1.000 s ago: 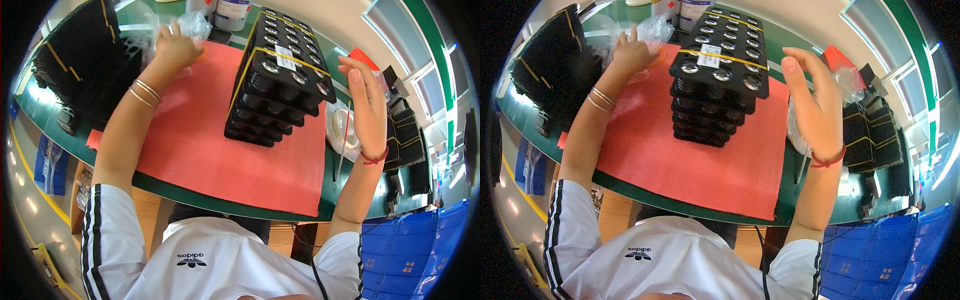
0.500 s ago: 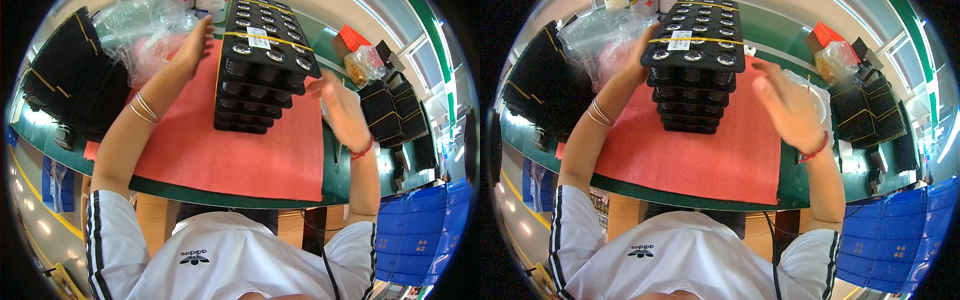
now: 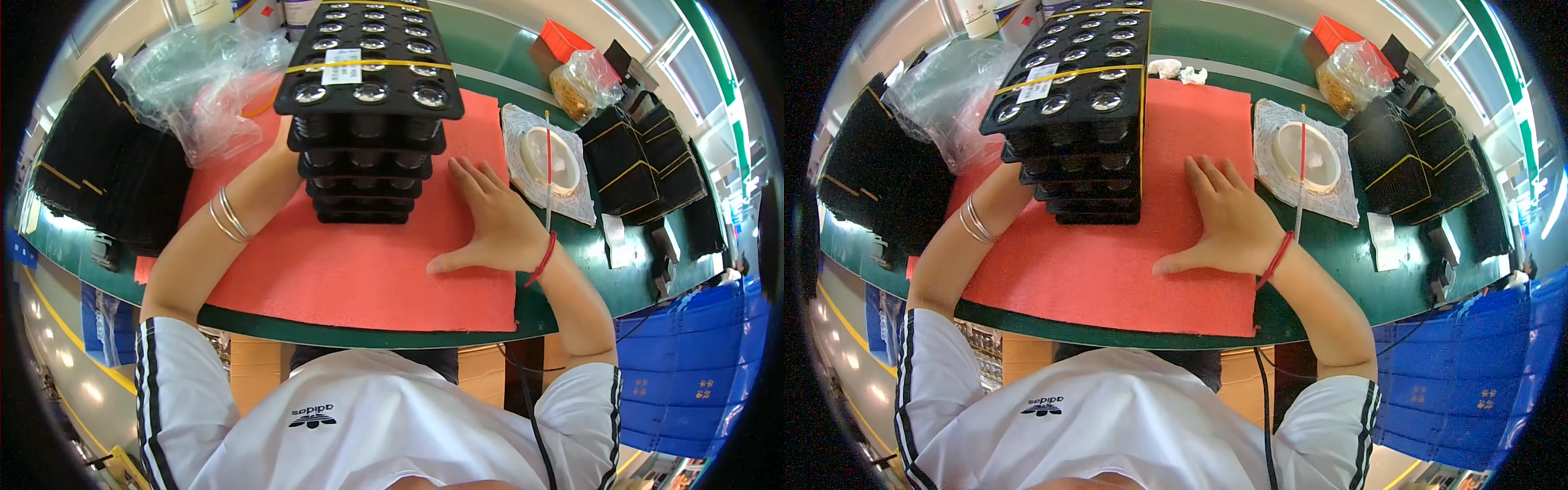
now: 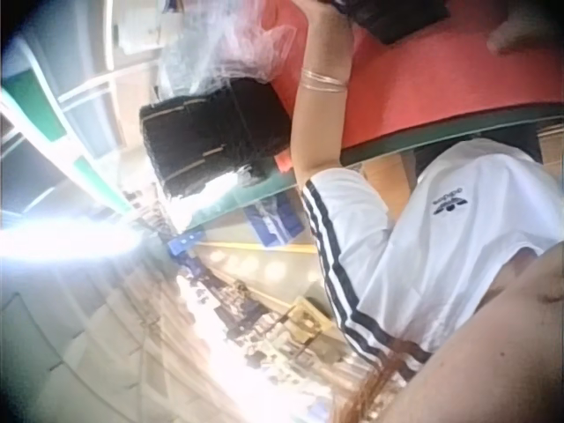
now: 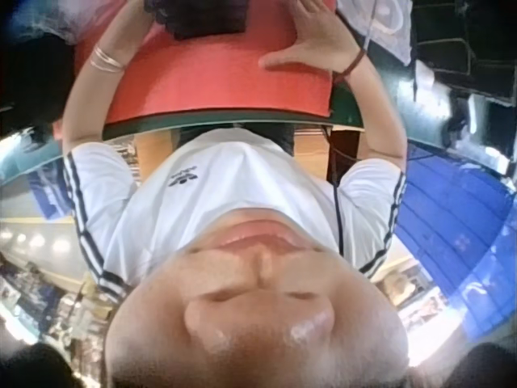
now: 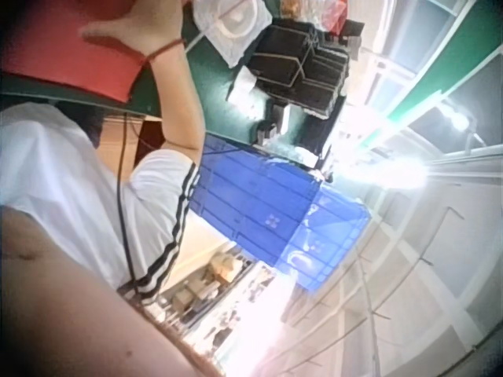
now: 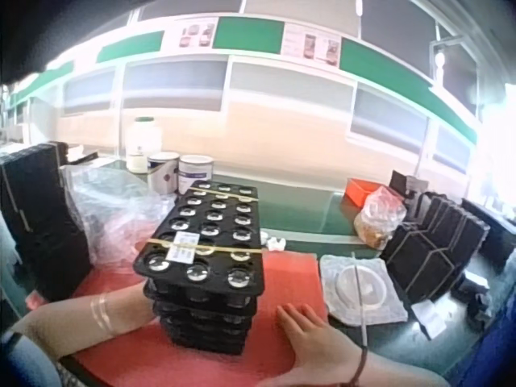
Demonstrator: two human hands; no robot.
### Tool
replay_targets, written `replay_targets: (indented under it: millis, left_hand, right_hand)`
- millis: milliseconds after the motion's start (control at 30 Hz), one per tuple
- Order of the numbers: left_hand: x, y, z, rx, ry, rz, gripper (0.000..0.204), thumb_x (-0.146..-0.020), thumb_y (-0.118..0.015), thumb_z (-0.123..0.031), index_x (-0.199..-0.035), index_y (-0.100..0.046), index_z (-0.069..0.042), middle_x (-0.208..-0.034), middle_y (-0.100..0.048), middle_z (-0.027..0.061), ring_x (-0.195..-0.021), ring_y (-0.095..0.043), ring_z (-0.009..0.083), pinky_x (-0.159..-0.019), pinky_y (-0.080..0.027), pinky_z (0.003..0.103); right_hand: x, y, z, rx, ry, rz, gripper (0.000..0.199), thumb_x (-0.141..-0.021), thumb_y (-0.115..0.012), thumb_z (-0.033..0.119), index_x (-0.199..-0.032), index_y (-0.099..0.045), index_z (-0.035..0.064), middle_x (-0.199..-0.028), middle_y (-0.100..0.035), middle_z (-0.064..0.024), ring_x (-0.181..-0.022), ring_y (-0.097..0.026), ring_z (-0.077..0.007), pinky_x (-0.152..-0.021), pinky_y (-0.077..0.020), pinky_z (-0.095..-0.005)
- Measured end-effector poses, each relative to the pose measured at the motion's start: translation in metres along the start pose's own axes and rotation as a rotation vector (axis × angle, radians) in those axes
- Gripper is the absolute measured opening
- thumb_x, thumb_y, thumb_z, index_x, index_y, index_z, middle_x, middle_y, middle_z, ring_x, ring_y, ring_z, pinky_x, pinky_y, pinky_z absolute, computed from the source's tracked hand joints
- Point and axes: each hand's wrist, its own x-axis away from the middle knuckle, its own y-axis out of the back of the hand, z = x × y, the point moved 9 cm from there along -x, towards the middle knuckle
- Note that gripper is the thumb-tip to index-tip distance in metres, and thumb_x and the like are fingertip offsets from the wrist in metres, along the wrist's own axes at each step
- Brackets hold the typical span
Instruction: Group plastic components together, secure them with rubber bands, and place them into a plastic bag.
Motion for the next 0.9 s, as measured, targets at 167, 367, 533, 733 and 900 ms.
replay_targets:
  millis: [167, 367, 533, 733, 900]
  left_hand:
    - [0.001, -0.009, 0.009, 0.052, -0.022, 0.004, 0.061, -0.086, -0.031, -0.05, -0.121, -0.05, -0.003, -0.113, -0.058, 0.0136, -0.102, -0.057, 0.0255, -0.091, -0.044, 0.039]
    - [-0.003, -0.041, 0.026, 0.068, -0.001, 0.047, 0.059, -0.087, -0.029, -0.047, -0.119, -0.052, -0.003, -0.113, -0.059, 0.0142, -0.101, -0.058, 0.0268, -0.089, -0.047, 0.04]
    - [0.001, -0.066, 0.029, -0.171, -0.164, -0.018, 0.055, -0.087, -0.028, -0.041, -0.115, -0.053, -0.002, -0.108, -0.06, 0.0154, -0.096, -0.06, 0.0254, -0.087, -0.048, 0.038]
    - [-0.005, -0.08, 0.046, -0.001, -0.03, 0.056, 0.051, -0.088, -0.028, -0.037, -0.113, -0.054, 0.0, -0.111, -0.058, 0.0152, -0.101, -0.057, 0.0247, -0.09, -0.045, 0.037]
    - [-0.026, -0.029, 0.018, -0.355, -0.394, -0.051, 0.044, -0.09, -0.033, -0.031, -0.117, -0.048, 0.0, -0.119, -0.045, 0.0127, -0.108, -0.047, 0.0233, -0.096, -0.036, 0.034]
  right_hand:
    - [-0.002, 0.005, -0.005, -0.084, -0.002, 0.01, 0.131, -0.045, -0.072, 0.07, -0.133, -0.024, -0.0141, -0.134, -0.034, -0.0304, -0.128, -0.031, -0.0404, -0.107, -0.0267, -0.0383]
    - [-0.006, 0.01, -0.017, -0.132, 0.037, -0.115, 0.118, -0.049, -0.075, 0.064, -0.132, -0.032, -0.0082, -0.118, -0.052, -0.0258, -0.106, -0.055, -0.0361, -0.09, -0.0447, -0.038]
    - [-0.011, 0.021, -0.03, -0.226, 0.068, -0.149, 0.079, -0.053, -0.076, 0.057, -0.11, -0.056, 0.0063, -0.091, -0.064, -0.0175, -0.082, -0.062, -0.0351, -0.073, -0.0492, -0.0402]
    - [-0.01, 0.024, -0.038, -0.215, 0.099, -0.215, 0.067, -0.054, -0.076, 0.056, -0.097, -0.063, 0.006, -0.081, -0.064, -0.0171, -0.079, -0.062, -0.0356, -0.07, -0.0486, -0.0419]
    - [-0.012, 0.018, -0.047, -0.237, 0.04, -0.119, 0.079, -0.053, -0.079, 0.051, -0.112, -0.055, 0.0049, -0.092, -0.062, -0.0188, -0.087, -0.06, -0.035, -0.077, -0.0467, -0.0413]
